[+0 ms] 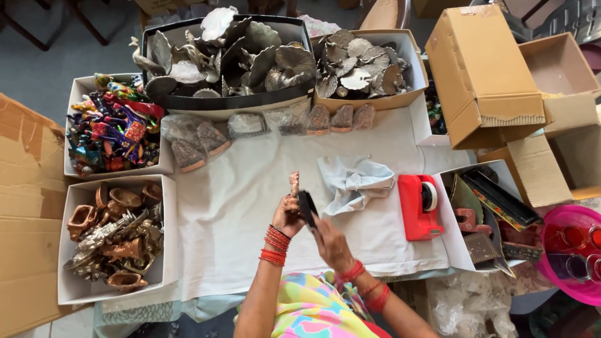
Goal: The person picks up a small decorative figurine from a box and cleans it using a small brush to remove dust. They then wipe the figurine with a white cloth to polish it before placing it back on the table.
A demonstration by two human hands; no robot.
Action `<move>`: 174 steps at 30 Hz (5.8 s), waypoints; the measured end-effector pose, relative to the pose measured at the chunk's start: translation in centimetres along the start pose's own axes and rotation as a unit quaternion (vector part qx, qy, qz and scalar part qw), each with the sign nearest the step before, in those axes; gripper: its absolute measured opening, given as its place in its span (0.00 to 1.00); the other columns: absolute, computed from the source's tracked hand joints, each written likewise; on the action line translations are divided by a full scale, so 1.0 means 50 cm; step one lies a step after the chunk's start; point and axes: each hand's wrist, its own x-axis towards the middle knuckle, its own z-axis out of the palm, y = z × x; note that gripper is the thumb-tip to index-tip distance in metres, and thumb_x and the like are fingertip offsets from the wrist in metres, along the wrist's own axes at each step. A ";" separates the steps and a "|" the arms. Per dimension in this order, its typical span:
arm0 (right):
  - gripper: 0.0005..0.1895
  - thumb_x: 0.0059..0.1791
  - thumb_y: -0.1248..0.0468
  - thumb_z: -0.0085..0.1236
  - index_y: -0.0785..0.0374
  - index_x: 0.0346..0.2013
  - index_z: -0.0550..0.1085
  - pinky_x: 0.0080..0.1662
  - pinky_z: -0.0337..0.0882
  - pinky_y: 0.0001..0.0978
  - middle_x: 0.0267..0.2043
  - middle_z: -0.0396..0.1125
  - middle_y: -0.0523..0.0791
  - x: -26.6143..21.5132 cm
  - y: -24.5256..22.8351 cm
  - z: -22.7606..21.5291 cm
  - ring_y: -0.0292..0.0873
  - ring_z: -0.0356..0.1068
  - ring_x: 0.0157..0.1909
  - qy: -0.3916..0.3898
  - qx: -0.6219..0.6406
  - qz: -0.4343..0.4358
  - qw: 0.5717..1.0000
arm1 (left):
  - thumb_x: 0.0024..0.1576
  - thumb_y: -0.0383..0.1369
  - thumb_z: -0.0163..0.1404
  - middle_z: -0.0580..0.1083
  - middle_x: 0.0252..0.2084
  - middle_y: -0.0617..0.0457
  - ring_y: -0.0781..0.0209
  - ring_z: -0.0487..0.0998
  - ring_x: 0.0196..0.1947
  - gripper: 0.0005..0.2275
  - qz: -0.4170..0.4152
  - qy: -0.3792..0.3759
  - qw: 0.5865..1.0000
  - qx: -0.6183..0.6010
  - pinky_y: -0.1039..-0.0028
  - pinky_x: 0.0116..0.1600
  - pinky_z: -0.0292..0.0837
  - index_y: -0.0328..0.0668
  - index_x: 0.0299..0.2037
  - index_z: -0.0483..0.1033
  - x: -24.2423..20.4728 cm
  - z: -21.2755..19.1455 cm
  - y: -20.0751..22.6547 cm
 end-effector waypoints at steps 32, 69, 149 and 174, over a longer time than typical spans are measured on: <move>0.33 0.52 0.63 0.54 0.60 0.71 0.56 0.62 0.55 0.55 0.68 0.56 0.61 -0.214 0.310 0.006 0.64 0.55 0.65 0.243 -0.145 0.368 0.886 | 0.61 0.46 0.51 0.78 0.37 0.58 0.62 0.79 0.41 0.11 0.054 0.201 0.942 0.263 0.64 0.44 0.74 0.52 0.41 0.67 0.054 -0.134 -0.072; 0.23 0.51 0.50 0.58 0.55 0.57 0.75 0.55 0.78 0.46 0.57 0.74 0.42 -0.070 0.706 0.051 0.47 0.75 0.56 0.386 0.614 0.490 0.483 | 0.58 0.42 0.50 0.77 0.44 0.47 0.54 0.80 0.39 0.17 0.165 0.074 0.978 0.099 0.65 0.41 0.78 0.42 0.52 0.70 -0.055 -0.001 -0.039; 0.09 0.52 0.74 0.51 0.62 0.46 0.72 0.46 0.77 0.30 0.45 0.70 0.49 0.164 -0.097 -0.019 0.42 0.73 0.45 0.140 0.324 0.083 0.932 | 0.73 0.32 0.43 0.67 0.53 0.47 0.65 0.60 0.34 0.21 0.360 -0.088 0.910 0.184 0.77 0.37 0.53 0.31 0.75 0.62 -0.111 0.147 -0.065; 0.07 0.53 0.75 0.51 0.67 0.45 0.73 0.47 0.74 0.32 0.46 0.69 0.49 0.174 -0.076 -0.003 0.42 0.71 0.45 0.175 0.339 0.086 0.921 | 0.67 0.32 0.44 0.71 0.42 0.63 0.83 0.59 0.23 0.22 0.365 -0.108 0.910 0.163 0.90 0.26 0.55 0.34 0.71 0.66 -0.161 0.202 -0.074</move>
